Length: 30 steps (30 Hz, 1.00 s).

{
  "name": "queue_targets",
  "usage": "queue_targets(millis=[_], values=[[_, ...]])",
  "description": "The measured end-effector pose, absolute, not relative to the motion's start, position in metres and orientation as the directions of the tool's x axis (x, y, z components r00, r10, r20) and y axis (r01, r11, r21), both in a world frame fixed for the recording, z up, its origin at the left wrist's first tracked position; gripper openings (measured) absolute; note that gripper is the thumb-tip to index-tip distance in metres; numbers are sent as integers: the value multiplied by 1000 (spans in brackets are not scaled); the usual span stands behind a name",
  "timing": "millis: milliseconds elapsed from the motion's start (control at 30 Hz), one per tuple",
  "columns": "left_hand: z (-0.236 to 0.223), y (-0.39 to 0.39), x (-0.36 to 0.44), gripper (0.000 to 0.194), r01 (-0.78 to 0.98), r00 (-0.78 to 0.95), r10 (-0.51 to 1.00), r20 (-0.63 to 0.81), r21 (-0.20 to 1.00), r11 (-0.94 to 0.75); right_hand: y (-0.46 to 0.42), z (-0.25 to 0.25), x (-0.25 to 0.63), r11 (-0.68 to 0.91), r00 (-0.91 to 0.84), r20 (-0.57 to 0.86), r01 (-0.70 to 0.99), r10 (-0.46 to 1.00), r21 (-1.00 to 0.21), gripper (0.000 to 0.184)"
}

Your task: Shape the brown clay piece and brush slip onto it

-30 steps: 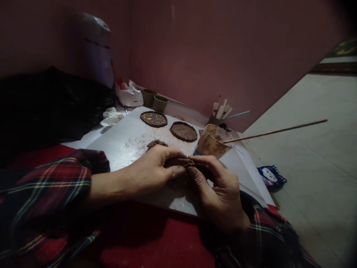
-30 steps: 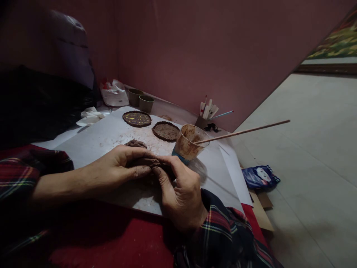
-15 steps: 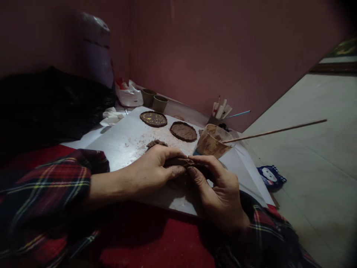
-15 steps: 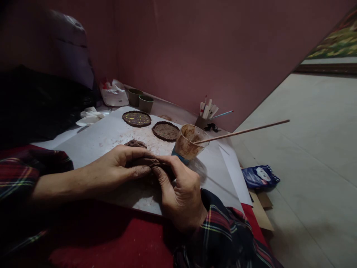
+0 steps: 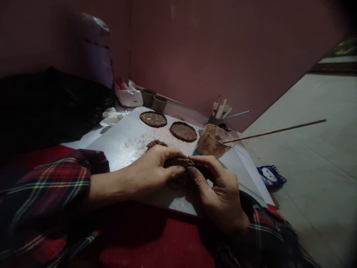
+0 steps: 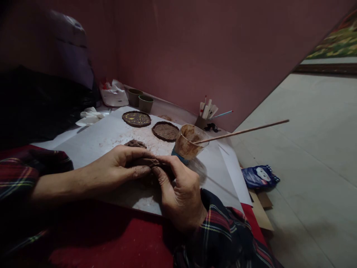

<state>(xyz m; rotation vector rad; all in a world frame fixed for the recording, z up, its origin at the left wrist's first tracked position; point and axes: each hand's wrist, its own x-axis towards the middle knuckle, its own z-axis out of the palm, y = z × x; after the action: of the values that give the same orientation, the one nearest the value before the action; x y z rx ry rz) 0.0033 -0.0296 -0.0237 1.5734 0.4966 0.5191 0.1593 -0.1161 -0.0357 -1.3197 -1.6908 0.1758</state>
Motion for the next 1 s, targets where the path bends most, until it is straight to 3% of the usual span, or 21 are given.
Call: queue_targets(millis=[1000], values=[[-21, -30, 3, 19, 25, 792, 609, 30, 996, -82, -118, -35, 159, 394, 31, 576, 698, 817, -597, 19]])
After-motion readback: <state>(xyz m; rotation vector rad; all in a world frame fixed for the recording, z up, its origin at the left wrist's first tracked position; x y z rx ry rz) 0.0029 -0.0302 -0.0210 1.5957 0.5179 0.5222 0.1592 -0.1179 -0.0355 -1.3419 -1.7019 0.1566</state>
